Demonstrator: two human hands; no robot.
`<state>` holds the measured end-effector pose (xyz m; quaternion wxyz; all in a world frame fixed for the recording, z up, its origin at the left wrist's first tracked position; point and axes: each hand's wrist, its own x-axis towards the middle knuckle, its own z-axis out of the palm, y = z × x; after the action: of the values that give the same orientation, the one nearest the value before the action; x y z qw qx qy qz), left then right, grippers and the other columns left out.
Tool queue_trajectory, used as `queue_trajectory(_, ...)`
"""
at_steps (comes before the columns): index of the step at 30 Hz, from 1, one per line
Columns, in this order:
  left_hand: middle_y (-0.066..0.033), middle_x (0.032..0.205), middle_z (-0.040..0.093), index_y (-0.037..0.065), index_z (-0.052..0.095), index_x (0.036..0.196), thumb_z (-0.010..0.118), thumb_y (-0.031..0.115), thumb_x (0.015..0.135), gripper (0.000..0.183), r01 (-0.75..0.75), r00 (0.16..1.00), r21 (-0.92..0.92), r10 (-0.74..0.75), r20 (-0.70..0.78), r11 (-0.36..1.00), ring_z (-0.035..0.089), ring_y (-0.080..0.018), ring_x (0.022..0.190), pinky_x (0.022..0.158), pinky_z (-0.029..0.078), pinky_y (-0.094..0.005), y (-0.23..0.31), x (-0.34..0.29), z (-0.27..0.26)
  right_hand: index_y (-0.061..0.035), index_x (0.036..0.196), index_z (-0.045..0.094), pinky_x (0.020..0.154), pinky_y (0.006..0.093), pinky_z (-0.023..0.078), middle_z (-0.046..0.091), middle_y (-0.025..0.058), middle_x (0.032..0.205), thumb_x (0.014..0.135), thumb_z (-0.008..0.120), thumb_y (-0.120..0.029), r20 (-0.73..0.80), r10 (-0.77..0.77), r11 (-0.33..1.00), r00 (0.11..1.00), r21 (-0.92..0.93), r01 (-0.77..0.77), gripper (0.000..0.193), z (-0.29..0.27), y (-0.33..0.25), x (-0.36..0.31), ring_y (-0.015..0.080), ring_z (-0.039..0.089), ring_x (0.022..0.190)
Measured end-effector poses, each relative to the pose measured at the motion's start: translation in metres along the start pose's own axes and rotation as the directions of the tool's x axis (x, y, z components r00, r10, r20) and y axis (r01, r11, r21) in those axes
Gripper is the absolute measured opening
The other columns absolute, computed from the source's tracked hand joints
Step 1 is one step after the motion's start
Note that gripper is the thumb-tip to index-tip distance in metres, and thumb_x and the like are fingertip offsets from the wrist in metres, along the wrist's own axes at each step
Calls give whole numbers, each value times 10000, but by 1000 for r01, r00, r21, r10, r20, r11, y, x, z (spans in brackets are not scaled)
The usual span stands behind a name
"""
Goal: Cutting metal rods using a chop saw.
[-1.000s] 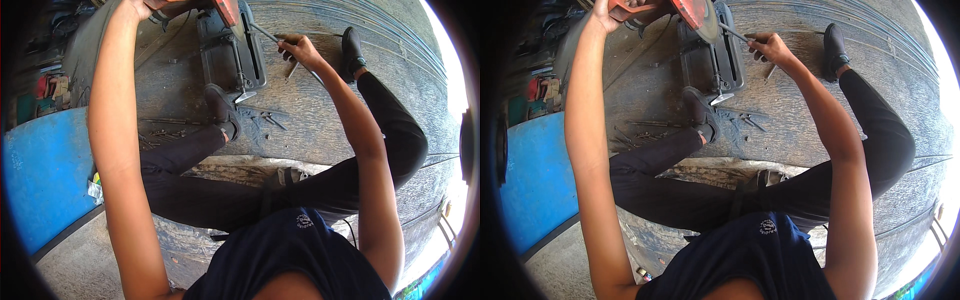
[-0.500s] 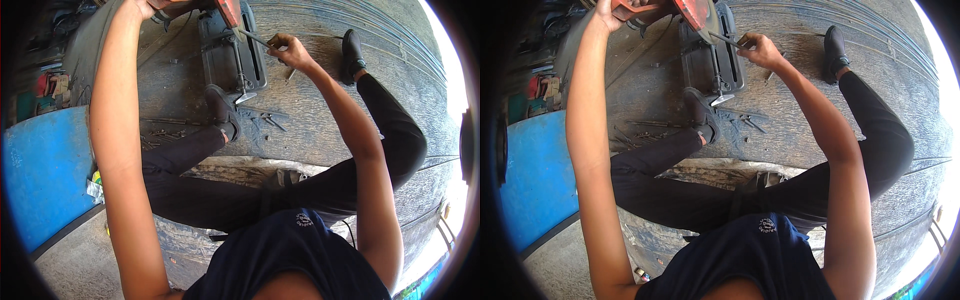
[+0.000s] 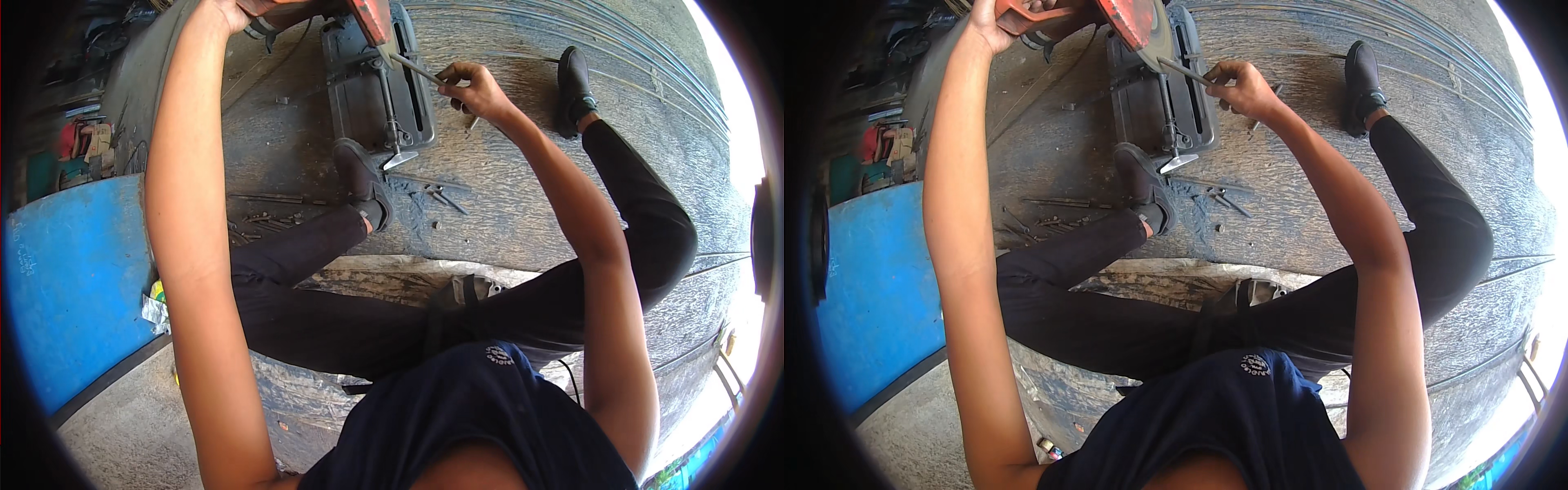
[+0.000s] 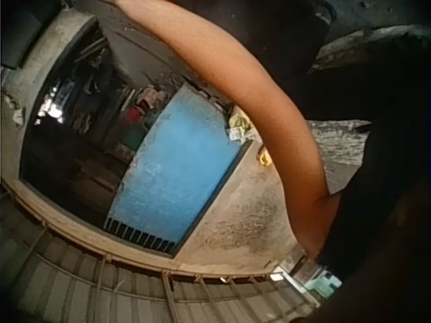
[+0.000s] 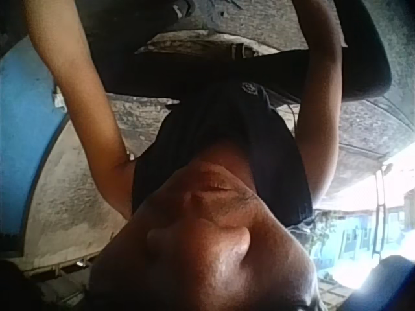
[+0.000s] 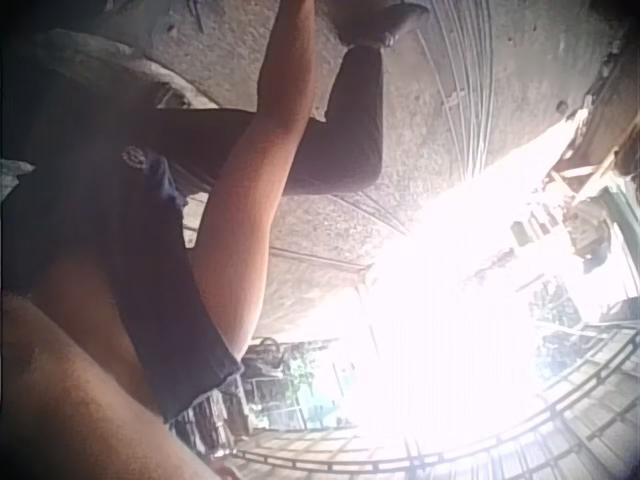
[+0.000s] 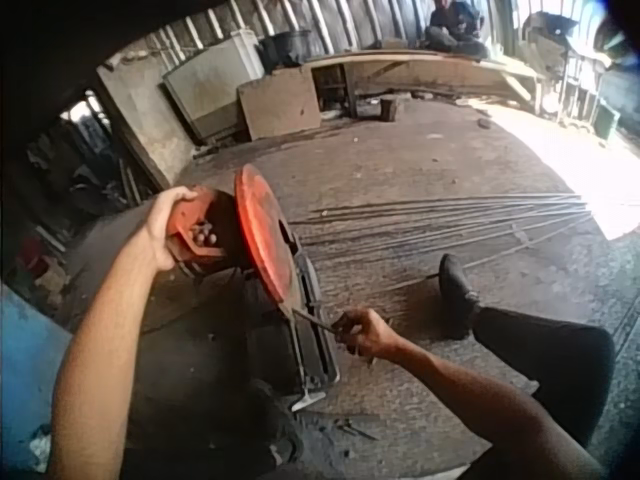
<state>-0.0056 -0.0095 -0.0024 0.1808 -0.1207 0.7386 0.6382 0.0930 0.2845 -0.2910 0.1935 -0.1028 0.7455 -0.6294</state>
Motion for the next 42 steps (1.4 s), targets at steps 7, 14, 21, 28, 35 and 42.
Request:
queue_trajectory(7, -158, 1159, 707, 76, 653, 1269, 497, 481, 868, 591, -24, 999, 40, 25, -27, 999, 695, -343, 1000, 912, 575, -516, -2, -3, 1, -41, 1161, 735, 538, 237, 497, 740, 37, 885, 947, 712, -157, -26, 55, 998, 998, 20, -55, 245, 3, -4, -1, 86, 682, 661)
queue_trajectory(14, -159, 1168, 707, 76, 651, 1273, 497, 474, 868, 589, -22, 1000, 27, 23, -9, 999, 695, -344, 1008, 915, 573, -514, 1, -3, 3, -24, 1188, 732, 517, 227, 432, 727, 30, 875, 977, 681, -156, -29, 31, 996, 999, 88, -29, 254, 7, -6, -1, 60, 579, 610)
queue_trajectory(21, -159, 1158, 707, 71, 650, 1270, 495, 467, 870, 584, -56, 998, 57, 57, -10, 997, 697, -340, 1001, 913, 576, -516, 0, -6, 6, -7, 1071, 757, 496, 254, 429, 703, 21, 781, 962, 646, -163, 28, -11, 985, 1000, 175, 6, 220, 5, -4, -4, 65, 544, 569)
queue_trajectory(28, -160, 1122, 707, 59, 639, 1270, 492, 460, 878, 580, -13, 1000, 4, 13, 13, 1000, 700, -336, 968, 901, 582, -522, 1, -2, 3, -17, 1162, 667, 495, 238, 402, 699, 27, 860, 1028, 600, -168, 16, 24, 987, 1000, 160, -27, 213, 6, -3, -3, 58, 532, 585)
queue_trajectory(35, -147, 1075, 717, 62, 646, 1247, 489, 464, 879, 567, 10, 1000, -7, -10, 15, 1000, 704, -326, 926, 879, 590, -519, 1, 3, -2, 13, 1149, 629, 453, 262, 423, 719, 107, 847, 973, 646, -153, 35, 63, 961, 997, 268, -70, 243, 9, -12, -1, 86, 552, 549)
queue_trajectory(42, -141, 1056, 722, 62, 657, 1233, 485, 470, 880, 566, -94, 994, 79, 98, -48, 992, 703, -318, 904, 875, 585, -516, -4, -7, 5, -28, 1085, 689, 475, 249, 431, 682, 32, 797, 935, 738, -138, 0, 4, 992, 1000, 124, -4, 192, 4, -9, -8, 81, 589, 563)
